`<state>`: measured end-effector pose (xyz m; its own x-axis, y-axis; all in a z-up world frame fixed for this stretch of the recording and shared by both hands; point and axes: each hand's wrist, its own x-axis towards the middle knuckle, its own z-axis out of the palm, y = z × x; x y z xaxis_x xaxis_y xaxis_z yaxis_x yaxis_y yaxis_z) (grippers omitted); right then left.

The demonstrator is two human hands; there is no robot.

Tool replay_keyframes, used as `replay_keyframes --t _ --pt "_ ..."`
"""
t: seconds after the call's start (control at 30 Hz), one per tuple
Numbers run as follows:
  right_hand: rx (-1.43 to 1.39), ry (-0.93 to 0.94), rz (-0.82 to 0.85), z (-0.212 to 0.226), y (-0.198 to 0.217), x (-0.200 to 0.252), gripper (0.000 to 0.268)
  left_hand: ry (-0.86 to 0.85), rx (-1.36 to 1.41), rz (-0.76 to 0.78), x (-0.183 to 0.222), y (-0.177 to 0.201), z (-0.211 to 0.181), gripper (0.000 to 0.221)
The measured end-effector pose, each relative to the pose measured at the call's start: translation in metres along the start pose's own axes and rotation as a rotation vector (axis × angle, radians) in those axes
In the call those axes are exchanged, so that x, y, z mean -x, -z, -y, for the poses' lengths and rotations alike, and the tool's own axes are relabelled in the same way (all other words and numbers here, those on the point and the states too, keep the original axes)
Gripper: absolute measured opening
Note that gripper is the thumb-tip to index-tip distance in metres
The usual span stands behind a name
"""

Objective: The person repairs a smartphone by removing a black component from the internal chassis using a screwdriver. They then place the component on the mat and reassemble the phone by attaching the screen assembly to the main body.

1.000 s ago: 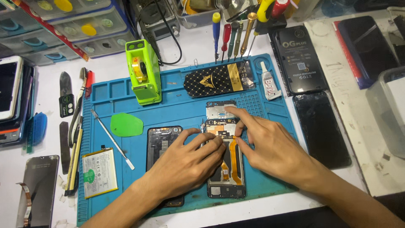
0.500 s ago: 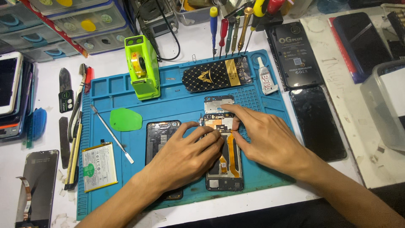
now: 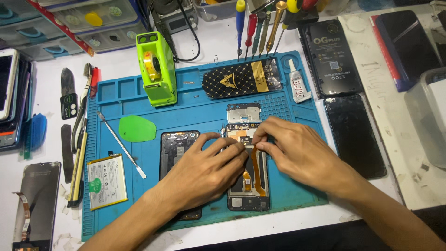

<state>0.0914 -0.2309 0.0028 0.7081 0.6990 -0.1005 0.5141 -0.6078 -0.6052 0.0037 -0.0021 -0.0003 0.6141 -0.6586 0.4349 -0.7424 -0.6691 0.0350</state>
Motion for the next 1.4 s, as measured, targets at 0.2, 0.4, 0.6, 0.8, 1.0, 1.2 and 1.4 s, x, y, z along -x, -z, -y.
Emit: replay_keyframes --t 0.2,0.4,0.6,0.8,1.0,1.2,1.4 --pt "-0.008 -0.274 0.1 0.011 0.013 -0.006 0.013 0.023 0.031 0.021 0.0 0.0 0.0 0.021" --pt "-0.128 -0.411 0.186 0.027 0.029 -0.009 0.021 0.018 0.091 0.027 0.0 0.003 0.002 0.018" --pt "-0.186 -0.378 0.149 0.015 0.024 -0.011 0.022 0.177 0.04 0.107 0.007 0.015 0.015 0.024" --pt "-0.293 -0.171 0.073 0.004 0.02 -0.011 0.021 0.54 0.12 0.349 0.007 0.013 0.017 0.03" --pt "-0.288 -0.186 0.036 0.003 0.016 -0.011 0.027 0.62 0.064 0.354 0.009 0.0 0.014 0.029" --pt "-0.232 -0.17 0.025 0.011 0.018 -0.008 0.027 0.629 0.032 0.22 0.008 0.002 0.017 0.032" --pt "-0.189 -0.162 -0.06 0.01 0.006 -0.009 0.022 0.489 -0.069 -0.003 0.008 0.002 0.013 0.021"
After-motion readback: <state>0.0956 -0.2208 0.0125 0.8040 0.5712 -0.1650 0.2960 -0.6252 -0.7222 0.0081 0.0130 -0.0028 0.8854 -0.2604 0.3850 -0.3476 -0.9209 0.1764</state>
